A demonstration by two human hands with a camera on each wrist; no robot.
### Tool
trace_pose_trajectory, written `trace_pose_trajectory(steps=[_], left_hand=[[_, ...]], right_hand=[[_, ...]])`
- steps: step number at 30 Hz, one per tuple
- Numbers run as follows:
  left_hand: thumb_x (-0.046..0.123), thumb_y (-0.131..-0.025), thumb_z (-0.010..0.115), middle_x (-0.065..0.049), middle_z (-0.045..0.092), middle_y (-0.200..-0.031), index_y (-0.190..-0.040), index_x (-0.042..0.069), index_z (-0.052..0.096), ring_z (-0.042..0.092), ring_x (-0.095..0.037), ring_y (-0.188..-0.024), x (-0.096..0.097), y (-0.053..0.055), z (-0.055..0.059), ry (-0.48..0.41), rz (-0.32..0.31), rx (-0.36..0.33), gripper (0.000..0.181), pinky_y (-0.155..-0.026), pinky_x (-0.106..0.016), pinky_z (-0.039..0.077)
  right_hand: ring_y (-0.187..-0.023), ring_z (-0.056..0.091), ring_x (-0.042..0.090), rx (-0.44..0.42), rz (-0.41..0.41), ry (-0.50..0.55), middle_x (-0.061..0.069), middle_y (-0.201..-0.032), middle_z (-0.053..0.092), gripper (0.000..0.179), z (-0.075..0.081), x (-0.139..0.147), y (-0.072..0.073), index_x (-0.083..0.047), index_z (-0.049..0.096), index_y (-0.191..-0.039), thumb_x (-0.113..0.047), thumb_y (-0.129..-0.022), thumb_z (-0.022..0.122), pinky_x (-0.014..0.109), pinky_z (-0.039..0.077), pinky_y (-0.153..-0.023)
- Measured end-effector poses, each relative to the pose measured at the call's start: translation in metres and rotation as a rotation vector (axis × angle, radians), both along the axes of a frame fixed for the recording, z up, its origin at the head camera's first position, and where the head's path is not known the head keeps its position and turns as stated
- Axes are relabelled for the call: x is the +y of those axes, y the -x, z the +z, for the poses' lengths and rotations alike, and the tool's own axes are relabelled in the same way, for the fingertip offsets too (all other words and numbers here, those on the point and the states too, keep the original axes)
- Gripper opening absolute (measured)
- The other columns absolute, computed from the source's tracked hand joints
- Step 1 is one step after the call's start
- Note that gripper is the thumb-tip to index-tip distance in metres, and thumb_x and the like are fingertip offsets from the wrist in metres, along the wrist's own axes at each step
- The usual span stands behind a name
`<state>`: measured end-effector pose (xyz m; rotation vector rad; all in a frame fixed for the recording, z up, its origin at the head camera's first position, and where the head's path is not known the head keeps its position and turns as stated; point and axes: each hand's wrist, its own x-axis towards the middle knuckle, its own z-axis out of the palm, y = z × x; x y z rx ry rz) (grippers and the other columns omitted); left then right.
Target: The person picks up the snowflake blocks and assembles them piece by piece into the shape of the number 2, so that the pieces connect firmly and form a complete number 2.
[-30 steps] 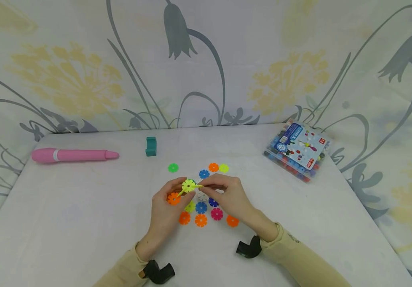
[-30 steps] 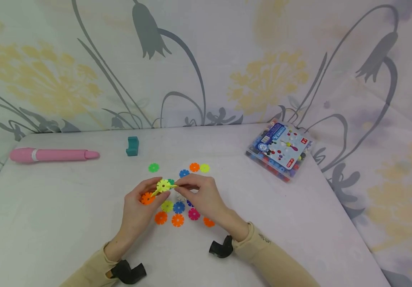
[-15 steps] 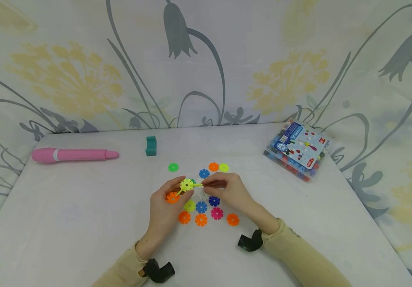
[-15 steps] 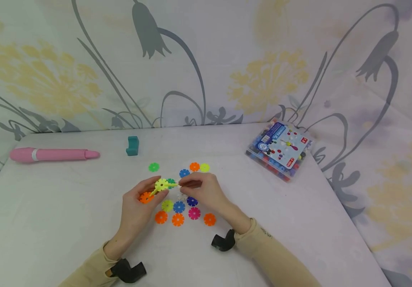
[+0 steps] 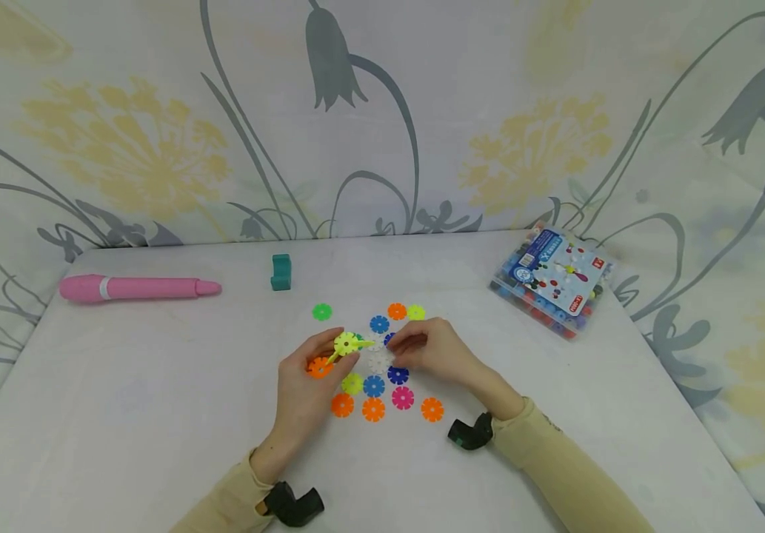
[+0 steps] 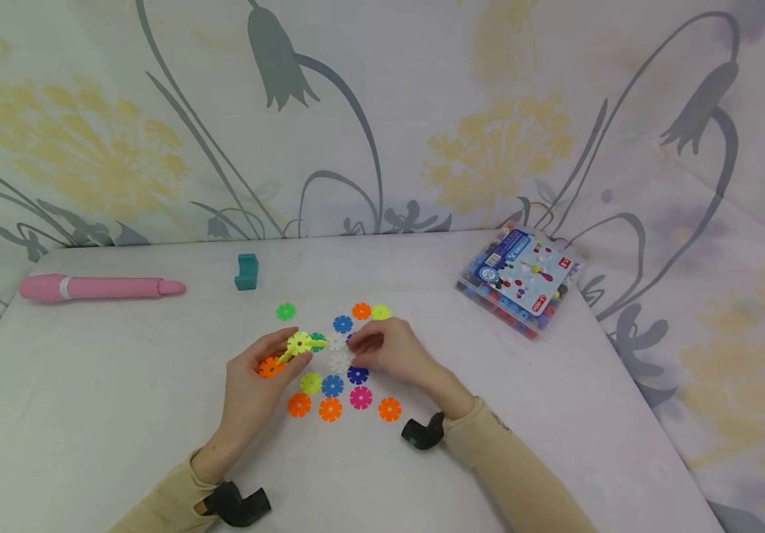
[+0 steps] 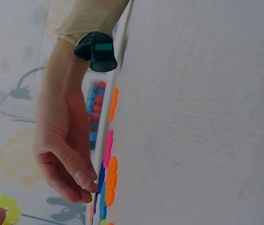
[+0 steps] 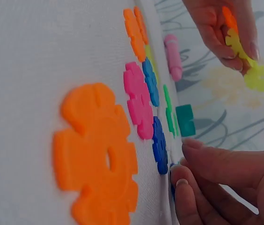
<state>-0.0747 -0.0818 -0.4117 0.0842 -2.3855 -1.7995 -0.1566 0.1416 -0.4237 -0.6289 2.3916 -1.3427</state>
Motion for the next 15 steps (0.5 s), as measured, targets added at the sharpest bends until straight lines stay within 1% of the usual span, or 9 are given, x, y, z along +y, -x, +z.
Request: trace_pose_trajectory(steps=[5, 8, 15], left_hand=[[0.019, -0.089, 0.077, -0.007, 0.071, -0.117, -0.129, 0.009, 0.066, 0.063, -0.023, -0.109, 0.0000, -0.0005, -0.0009, 0.002, -0.005, 0.003, 0.042, -0.089, -0.027, 0.050], [0.020, -0.089, 0.077, -0.007, 0.071, -0.117, -0.129, 0.009, 0.066, 0.063, -0.023, -0.109, -0.0005, -0.0006, -0.0016, -0.001, -0.008, 0.003, 0.042, -0.087, -0.023, 0.050], [0.018, -0.088, 0.078, -0.006, 0.072, -0.116, -0.128, 0.009, 0.067, 0.063, -0.022, -0.107, -0.0001, -0.0008, -0.0017, -0.003, -0.006, 0.000, 0.043, -0.084, -0.021, 0.050]], right_hand=[[-0.082, 0.064, 0.016, 0.007, 0.052, -0.065, -0.002, -0.093, 0.071, 0.019, -0.0020, 0.0024, 0.0025, -0.012, 0.076, -0.098, -0.010, -0.081, 0.083, 0.027, 0.056, -0.076], [-0.083, 0.061, 0.016, 0.028, 0.088, -0.102, -0.005, -0.092, 0.070, 0.020, -0.0021, 0.0033, 0.0031, -0.014, 0.076, -0.098, -0.012, -0.080, 0.084, 0.026, 0.053, -0.074], [-0.086, 0.059, 0.015, 0.074, 0.149, -0.124, -0.005, -0.095, 0.069, 0.022, 0.0005, 0.0041, 0.0025, -0.015, 0.076, -0.100, -0.013, -0.080, 0.085, 0.025, 0.053, -0.076]])
